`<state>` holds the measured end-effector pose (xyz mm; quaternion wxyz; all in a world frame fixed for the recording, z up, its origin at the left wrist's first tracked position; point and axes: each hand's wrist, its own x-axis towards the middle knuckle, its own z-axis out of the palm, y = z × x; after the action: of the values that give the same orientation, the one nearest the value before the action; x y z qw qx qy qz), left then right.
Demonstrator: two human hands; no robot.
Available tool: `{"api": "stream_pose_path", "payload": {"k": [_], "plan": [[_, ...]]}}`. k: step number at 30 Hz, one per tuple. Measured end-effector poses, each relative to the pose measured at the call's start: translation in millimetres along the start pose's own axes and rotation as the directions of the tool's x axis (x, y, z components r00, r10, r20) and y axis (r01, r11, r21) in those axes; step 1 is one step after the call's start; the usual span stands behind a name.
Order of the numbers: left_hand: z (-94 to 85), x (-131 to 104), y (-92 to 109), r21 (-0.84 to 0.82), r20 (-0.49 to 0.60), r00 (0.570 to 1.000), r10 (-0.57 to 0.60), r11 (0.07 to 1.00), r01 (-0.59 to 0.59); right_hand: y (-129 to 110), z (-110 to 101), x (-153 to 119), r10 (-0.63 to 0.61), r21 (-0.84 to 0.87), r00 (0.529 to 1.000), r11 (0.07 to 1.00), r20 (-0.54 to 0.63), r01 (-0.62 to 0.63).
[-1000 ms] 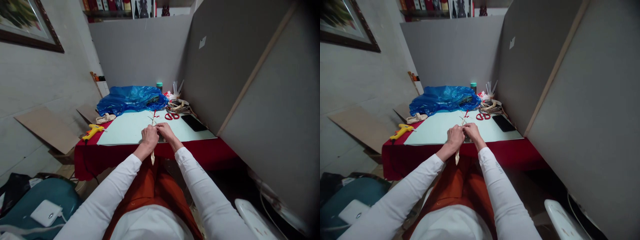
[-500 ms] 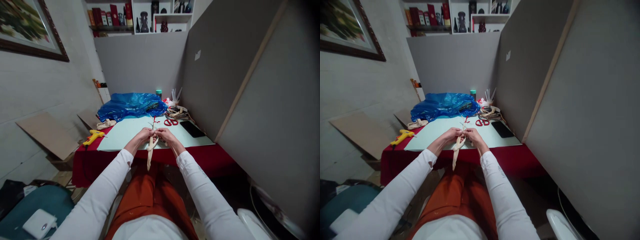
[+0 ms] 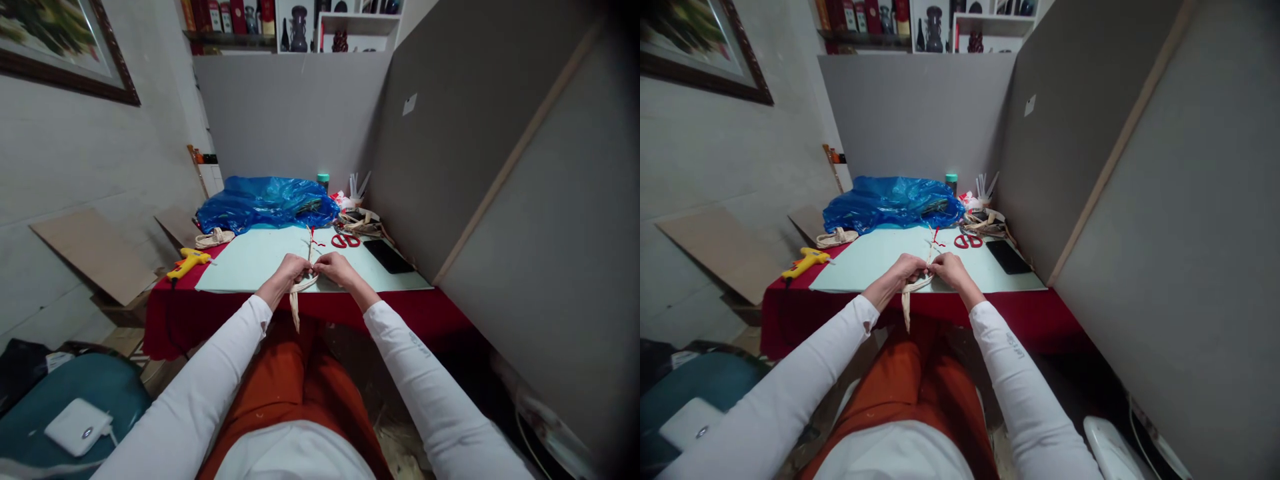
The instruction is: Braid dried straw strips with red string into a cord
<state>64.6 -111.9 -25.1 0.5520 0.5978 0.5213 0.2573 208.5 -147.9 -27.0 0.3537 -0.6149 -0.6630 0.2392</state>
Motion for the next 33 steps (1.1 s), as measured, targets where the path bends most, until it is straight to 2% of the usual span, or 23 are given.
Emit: {"api": "stream_pose_path", "payload": {"k": [4,6,11,15,17,20,23,25,29,33], "plan": [[1.5,0.1,1.8,-0.015,-0.047,0.999,0.014,1.000,-0.014,-4.5,-8.9,-5.5,0.005,-0.180,0.999,0.984,-0.046,-0.013],[3.0,1.6,1.5,-0.028,-0.054,0.998,0.012,1.000,-0.014,-12.2,-7.0,-9.8,0.020,-0.269,0.995,0.962,-0.098,-0.046],[6.5,5.7,-1.8,-0.097,-0.031,0.999,-0.013,0.995,0.010,-39.4,23.8,-28.2,0.009,-0.449,0.969,0.885,-0.246,-0.122],[-0.7,6.5,-4.2,-0.189,0.061,0.998,-0.001,0.982,0.013,-47.6,48.8,-45.8,-0.057,-0.494,0.970,0.867,-0.236,-0.069],[-6.5,5.8,-5.1,-0.240,0.108,0.994,0.018,0.971,0.009,-44.3,49.6,-50.7,-0.089,-0.484,0.975,0.875,-0.202,-0.020],[-14.5,3.6,-5.7,-0.316,0.169,0.984,0.056,0.949,0.000,-34.9,33.5,-47.7,-0.093,-0.430,0.976,0.903,-0.195,0.000],[-19.4,2.1,-5.2,-0.381,0.221,0.971,0.093,0.924,-0.002,-26.8,10.8,-32.1,-0.045,-0.342,0.976,0.939,-0.215,-0.032],[-21.1,2.6,-4.8,-0.407,0.247,0.963,0.104,0.914,0.006,-24.2,2.1,-18.3,-0.030,-0.279,0.983,0.960,-0.179,-0.021],[-23.3,6.4,-5.9,-0.415,0.269,0.956,0.112,0.910,0.010,-22.7,7.1,4.1,-0.016,-0.127,0.999,0.992,-0.045,0.010],[-22.8,7.5,-8.5,-0.382,0.273,0.953,0.134,0.924,-0.020,-19.2,20.3,14.4,0.040,0.021,0.997,0.999,0.071,-0.042]]}}
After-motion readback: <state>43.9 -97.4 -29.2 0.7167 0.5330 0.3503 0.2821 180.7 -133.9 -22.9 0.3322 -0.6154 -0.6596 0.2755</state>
